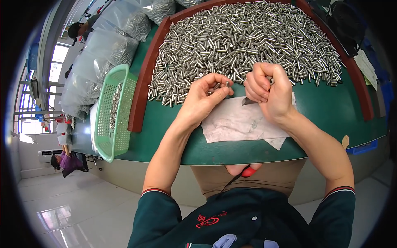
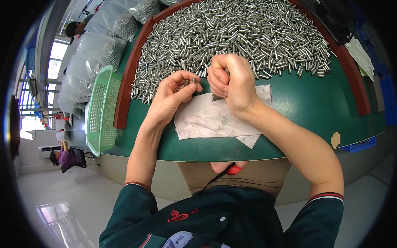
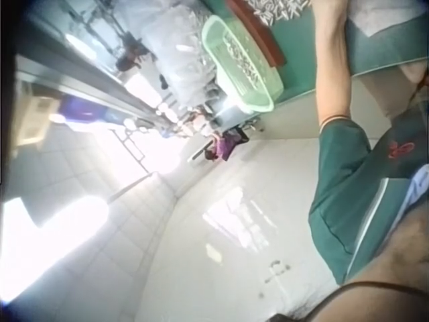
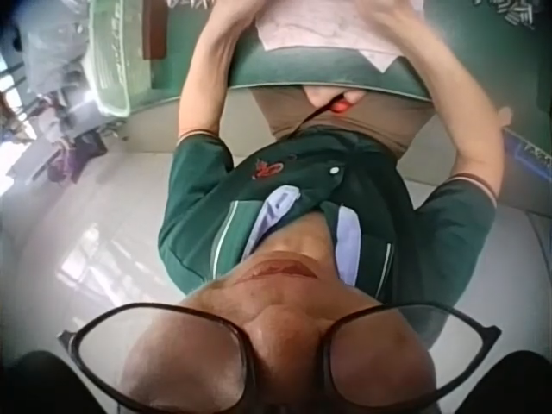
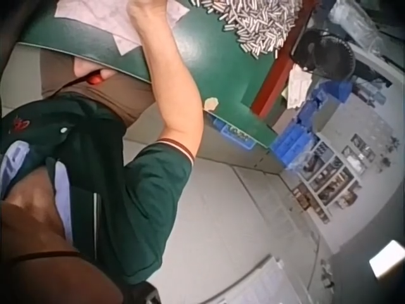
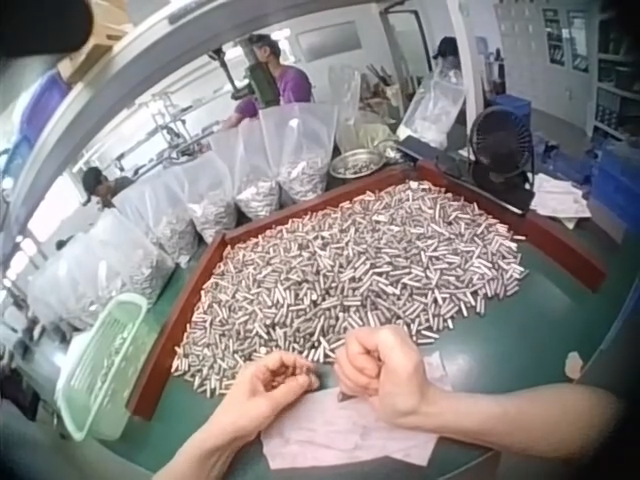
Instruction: Inspecting and deburring small metal pins at an industrial workbench.
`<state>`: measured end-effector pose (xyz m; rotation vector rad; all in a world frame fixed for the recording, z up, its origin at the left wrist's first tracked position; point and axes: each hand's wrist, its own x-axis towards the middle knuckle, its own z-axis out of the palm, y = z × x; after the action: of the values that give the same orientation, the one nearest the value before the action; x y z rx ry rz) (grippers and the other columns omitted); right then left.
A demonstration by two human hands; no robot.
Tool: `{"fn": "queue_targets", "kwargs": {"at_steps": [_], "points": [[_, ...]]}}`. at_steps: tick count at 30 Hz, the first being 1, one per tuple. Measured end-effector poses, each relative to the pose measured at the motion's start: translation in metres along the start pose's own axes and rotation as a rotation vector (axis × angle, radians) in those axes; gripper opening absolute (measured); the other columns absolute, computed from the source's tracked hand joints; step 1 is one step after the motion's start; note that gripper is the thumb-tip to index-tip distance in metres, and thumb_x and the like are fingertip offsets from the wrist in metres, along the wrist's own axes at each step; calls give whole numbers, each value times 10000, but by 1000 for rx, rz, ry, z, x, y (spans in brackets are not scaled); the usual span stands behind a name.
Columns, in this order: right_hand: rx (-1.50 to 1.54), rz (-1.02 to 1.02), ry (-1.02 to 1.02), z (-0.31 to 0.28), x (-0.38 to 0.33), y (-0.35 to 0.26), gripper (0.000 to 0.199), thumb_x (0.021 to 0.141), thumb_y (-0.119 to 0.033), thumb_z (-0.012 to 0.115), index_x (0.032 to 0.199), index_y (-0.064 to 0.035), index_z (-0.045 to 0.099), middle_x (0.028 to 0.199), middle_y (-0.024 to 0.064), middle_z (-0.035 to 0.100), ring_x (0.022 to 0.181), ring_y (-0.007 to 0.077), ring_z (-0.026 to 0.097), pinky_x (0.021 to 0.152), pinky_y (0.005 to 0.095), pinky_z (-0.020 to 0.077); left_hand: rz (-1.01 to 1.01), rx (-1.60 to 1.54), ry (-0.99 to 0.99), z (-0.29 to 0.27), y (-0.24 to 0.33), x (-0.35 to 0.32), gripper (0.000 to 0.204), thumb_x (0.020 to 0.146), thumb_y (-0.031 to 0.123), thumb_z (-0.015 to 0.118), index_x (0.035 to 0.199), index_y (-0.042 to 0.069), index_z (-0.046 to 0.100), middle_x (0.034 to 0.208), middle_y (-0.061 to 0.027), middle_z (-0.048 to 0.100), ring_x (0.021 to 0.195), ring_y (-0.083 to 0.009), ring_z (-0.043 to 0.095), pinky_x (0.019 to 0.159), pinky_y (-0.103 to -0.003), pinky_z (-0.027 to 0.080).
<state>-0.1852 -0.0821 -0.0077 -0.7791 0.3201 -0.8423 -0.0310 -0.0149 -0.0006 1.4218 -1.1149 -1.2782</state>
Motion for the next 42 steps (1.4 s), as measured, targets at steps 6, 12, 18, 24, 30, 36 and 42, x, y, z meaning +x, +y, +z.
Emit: {"fn": "queue_targets", "kwargs": {"at_steps": [6, 12, 18, 24, 30, 36, 42], "points": [[-1, 13, 6, 1, 0, 0, 325, 809, -185, 296, 494, -112, 261, 407, -15, 254, 371, 71, 173, 366, 230, 147, 61, -603, -14, -41, 7, -1, 167, 800, 177, 449, 773, 26, 513, 693, -50, 493, 579, -95, 394, 506, -222, 335], [-46, 28, -5, 2, -1, -3, 331, 816, -193, 283, 493, -132, 247, 408, -22, 238, 379, 77, 174, 383, 239, 166, 154, 680, 191, -46, 16, -6, 80, 706, 58, 638, 752, 4, 601, 496, 31, 377, 458, -61, 331, 431, -232, 284], [-54, 25, -10, 4, -1, -3, 327, 814, -190, 276, 494, -134, 244, 411, -21, 241, 379, 76, 176, 381, 235, 170, 408, 1026, 214, -37, 0, -2, 146, 691, 36, 629, 832, 10, 602, 601, -104, 561, 520, -180, 533, 505, -284, 416], [-6, -6, 0, 3, 0, 1, 316, 808, -180, 290, 501, -111, 263, 401, -16, 251, 366, 71, 173, 362, 234, 149, 505, 1149, 146, -26, -6, 1, 85, 716, 31, 594, 797, 7, 589, 701, -124, 597, 602, -261, 582, 544, -326, 449], [-16, 2, 7, 1, -2, -2, 320, 808, -189, 293, 498, -112, 261, 400, -15, 258, 363, 68, 186, 363, 229, 158, 250, 599, 114, -10, -1, -1, 88, 793, 73, 581, 839, 0, 566, 610, 61, 446, 545, -6, 362, 471, -164, 299], [-14, 1, 2, 2, 1, -3, 324, 809, -187, 295, 496, -112, 262, 402, -15, 261, 363, 69, 187, 364, 227, 164, 163, 495, 55, -8, 1, 0, 96, 813, 81, 563, 854, -6, 565, 638, 59, 465, 561, -9, 378, 483, -157, 304], [-4, 2, 1, 2, 0, -2, 322, 810, -182, 294, 497, -112, 261, 405, -14, 262, 364, 69, 187, 365, 227, 165, 125, 288, 5, -10, -4, 1, 133, 828, 117, 562, 877, -6, 558, 680, 58, 482, 598, -3, 384, 489, -162, 295]]}}
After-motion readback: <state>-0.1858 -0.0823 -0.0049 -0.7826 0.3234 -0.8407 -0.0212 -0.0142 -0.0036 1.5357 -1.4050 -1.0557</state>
